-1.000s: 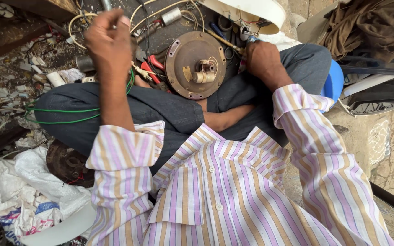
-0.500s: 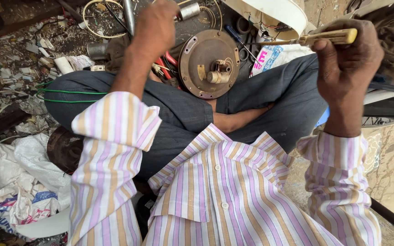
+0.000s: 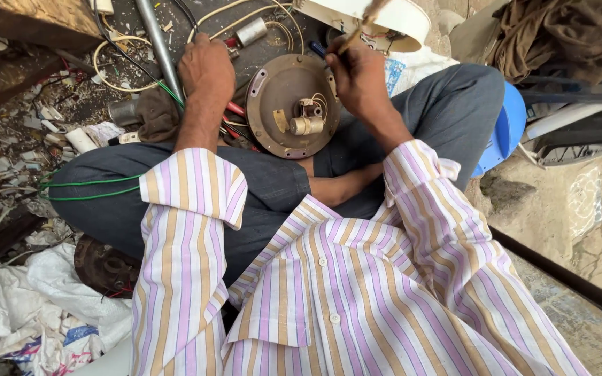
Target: The person disassembles a ceiling fan motor, removes the rotor, and uses a hammer and screwdriver to adjust internal components. The person then reassembles the motor housing and rotor.
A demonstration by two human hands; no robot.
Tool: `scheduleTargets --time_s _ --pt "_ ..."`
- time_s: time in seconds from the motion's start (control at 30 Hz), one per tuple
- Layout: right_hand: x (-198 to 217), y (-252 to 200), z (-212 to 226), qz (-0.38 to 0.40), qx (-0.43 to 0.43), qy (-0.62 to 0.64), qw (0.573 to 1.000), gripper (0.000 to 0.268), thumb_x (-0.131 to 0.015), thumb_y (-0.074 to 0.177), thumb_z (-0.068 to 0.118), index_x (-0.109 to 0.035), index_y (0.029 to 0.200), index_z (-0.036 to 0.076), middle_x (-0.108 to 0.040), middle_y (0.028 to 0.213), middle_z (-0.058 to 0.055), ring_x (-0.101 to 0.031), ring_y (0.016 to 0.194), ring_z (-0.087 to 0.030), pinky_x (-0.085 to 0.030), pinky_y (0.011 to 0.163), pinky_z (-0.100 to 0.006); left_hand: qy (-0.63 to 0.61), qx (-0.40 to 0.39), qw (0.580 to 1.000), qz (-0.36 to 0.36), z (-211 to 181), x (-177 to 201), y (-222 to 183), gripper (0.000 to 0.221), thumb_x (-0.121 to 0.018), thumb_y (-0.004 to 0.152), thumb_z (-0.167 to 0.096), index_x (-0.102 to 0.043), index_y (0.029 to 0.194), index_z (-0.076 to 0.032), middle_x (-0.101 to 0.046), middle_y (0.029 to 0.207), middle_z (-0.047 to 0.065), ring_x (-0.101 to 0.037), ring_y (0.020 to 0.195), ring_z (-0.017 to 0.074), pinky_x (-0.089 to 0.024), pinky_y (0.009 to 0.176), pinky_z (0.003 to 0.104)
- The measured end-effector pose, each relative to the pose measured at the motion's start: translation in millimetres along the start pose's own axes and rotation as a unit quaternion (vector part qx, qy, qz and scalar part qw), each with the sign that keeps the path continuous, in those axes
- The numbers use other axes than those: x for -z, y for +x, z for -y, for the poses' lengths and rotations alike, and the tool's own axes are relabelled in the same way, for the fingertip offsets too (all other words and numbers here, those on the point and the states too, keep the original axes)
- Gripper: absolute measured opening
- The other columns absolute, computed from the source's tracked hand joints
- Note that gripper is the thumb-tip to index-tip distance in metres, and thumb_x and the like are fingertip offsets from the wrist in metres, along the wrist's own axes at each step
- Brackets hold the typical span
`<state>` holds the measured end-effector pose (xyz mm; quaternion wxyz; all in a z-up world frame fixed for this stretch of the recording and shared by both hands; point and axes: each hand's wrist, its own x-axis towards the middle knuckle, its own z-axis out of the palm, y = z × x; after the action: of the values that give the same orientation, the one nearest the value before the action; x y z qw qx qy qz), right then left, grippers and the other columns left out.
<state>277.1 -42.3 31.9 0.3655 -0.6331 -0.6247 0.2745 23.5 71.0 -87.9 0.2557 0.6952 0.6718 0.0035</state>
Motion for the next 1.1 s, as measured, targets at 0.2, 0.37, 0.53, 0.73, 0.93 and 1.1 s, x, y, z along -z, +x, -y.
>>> scheduleTargets --time_s 0.2,0.37,0.53,0.73,0.93,1.1 --pt "-5.7 14.0 -13.8 -0.015 0.071 0.038 0.997 0.006 -0.070 0.107 0.004 -0.065 0.105 0.002 -0.067 0.080 -0.007 -0.065 0.070 -0.016 -0.052 0.064 -0.031 0.048 -0.144 0.987 -0.046 -0.4 36.2 -25.3 0.021 -0.075 0.087 -0.007 -0.068 0.107 -0.004 -0.070 0.109 0.014 -0.064 0.102 0.0330 -0.052 0.088 0.049" --pt "-13.9 39.7 -14.7 0.032 0.065 0.108 0.991 0.013 -0.068 0.111 0.013 -0.065 0.106 0.001 -0.070 0.083 -0.006 -0.070 0.075 -0.014 -0.060 0.068 -0.029 -0.333 -0.087 0.935 -0.085 -8.7 63.3 -26.1 0.017 -0.067 0.102 -0.017 -0.061 0.113 -0.006 -0.072 0.096 0.007 -0.072 0.086 0.0190 -0.061 0.074 0.037" --pt "-21.1 38.0 -28.6 0.058 0.071 0.133 0.987 0.018 -0.067 0.112 0.017 -0.066 0.106 0.000 -0.073 0.085 -0.007 -0.074 0.078 -0.013 -0.063 0.070 -0.027 -0.678 0.082 0.730 -0.031 -2.8 71.7 -32.5 0.029 -0.053 0.109 -0.029 -0.060 0.115 -0.001 -0.064 0.075 0.009 -0.059 0.052 0.0126 -0.049 0.041 0.029" --pt "-22.3 38.6 -35.6 0.067 0.080 0.040 0.994 0.021 -0.071 0.109 0.019 -0.068 0.102 0.000 -0.069 0.076 -0.008 -0.070 0.069 -0.015 -0.058 0.061 -0.030 -0.766 0.163 0.620 0.044 -2.6 67.9 -46.8 0.040 -0.059 0.107 -0.017 -0.055 0.142 0.002 -0.064 0.079 0.009 -0.055 0.051 0.0110 -0.041 0.041 0.026" --pt "-26.5 37.4 -47.2 0.106 0.073 0.089 0.988 0.019 -0.063 0.116 0.019 -0.063 0.108 0.002 -0.071 0.089 -0.007 -0.076 0.085 -0.015 -0.064 0.072 -0.029 -0.787 0.087 0.609 0.053 2.1 63.5 -56.9 0.049 -0.058 0.108 -0.018 -0.047 0.154 -0.007 -0.060 0.078 0.008 -0.049 0.049 0.0081 -0.035 0.039 0.023" --pt "-25.2 39.3 -54.8 0.135 0.067 0.116 0.982 0.017 -0.058 0.117 0.017 -0.065 0.112 0.001 -0.073 0.093 -0.008 -0.076 0.089 -0.018 -0.065 0.078 -0.032 -0.778 0.072 0.621 0.055 5.7 63.6 -57.0 0.048 -0.055 0.111 -0.017 -0.046 0.157 -0.008 -0.061 0.081 0.007 -0.048 0.050 0.0075 -0.035 0.041 0.023"
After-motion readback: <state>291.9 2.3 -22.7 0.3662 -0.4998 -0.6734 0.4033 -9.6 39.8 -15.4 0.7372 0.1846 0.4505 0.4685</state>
